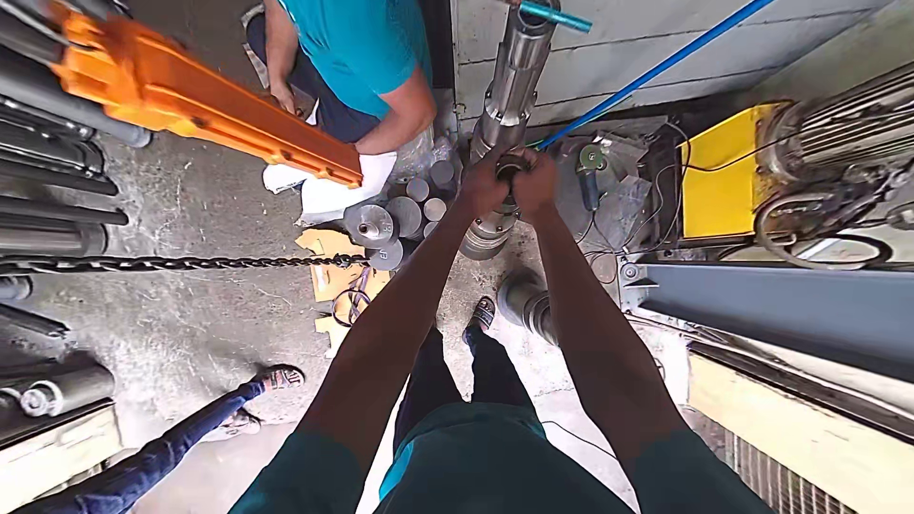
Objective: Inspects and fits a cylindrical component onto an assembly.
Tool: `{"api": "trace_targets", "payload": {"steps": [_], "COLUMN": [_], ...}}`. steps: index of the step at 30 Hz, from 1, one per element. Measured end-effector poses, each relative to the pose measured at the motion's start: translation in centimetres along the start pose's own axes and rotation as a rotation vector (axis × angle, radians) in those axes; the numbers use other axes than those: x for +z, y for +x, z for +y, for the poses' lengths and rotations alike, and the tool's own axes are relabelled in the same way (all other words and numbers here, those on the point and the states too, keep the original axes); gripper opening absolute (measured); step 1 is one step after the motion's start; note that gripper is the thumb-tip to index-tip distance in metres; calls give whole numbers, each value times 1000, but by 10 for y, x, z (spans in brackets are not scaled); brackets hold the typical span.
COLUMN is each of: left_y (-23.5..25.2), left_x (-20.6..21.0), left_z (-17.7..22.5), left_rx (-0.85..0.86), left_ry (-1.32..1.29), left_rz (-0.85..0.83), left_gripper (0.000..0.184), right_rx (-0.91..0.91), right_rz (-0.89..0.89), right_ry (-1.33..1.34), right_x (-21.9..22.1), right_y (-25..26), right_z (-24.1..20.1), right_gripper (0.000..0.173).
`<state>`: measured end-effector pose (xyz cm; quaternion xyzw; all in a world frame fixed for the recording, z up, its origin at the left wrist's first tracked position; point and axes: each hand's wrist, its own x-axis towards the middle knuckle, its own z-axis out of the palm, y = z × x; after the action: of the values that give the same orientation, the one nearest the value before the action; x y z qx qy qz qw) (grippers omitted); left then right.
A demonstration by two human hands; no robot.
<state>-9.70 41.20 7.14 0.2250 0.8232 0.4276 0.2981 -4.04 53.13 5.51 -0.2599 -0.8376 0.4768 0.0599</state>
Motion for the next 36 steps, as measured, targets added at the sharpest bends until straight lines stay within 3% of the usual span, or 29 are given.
{"api": "trace_targets", "payload": {"steps": [4, 8, 11, 15, 21, 33, 36], "left_y": [17, 6, -1, -46, -106, -128, -114], "left_x": [17, 15, 16, 19, 33, 111, 127], "left_z": [-26, -19, -22, -39, -61, -31, -17], "left_rx": [202, 177, 164, 295, 389, 337, 290], "left_ry": [-207, -99, -101, -169, -310, -486, -484], "left_rz": [103, 128, 153, 165, 207, 448, 545], "left_gripper": [54, 44, 38, 51, 56, 58, 57], "right_rx": [-13, -8, 8, -76, -185, -286, -339], "right_rz": [103, 129, 188, 219, 241, 66, 6], "right_ry": [65, 152, 179, 212, 308, 414, 421], "right_x": [7, 13, 17, 32, 53, -5, -20], "right_y": [2, 5, 1, -56, -127, -152, -129], "right_z": [4, 16, 19, 9, 9, 43, 55], "right_gripper": [26, 26, 16, 28, 26, 26, 26]}}
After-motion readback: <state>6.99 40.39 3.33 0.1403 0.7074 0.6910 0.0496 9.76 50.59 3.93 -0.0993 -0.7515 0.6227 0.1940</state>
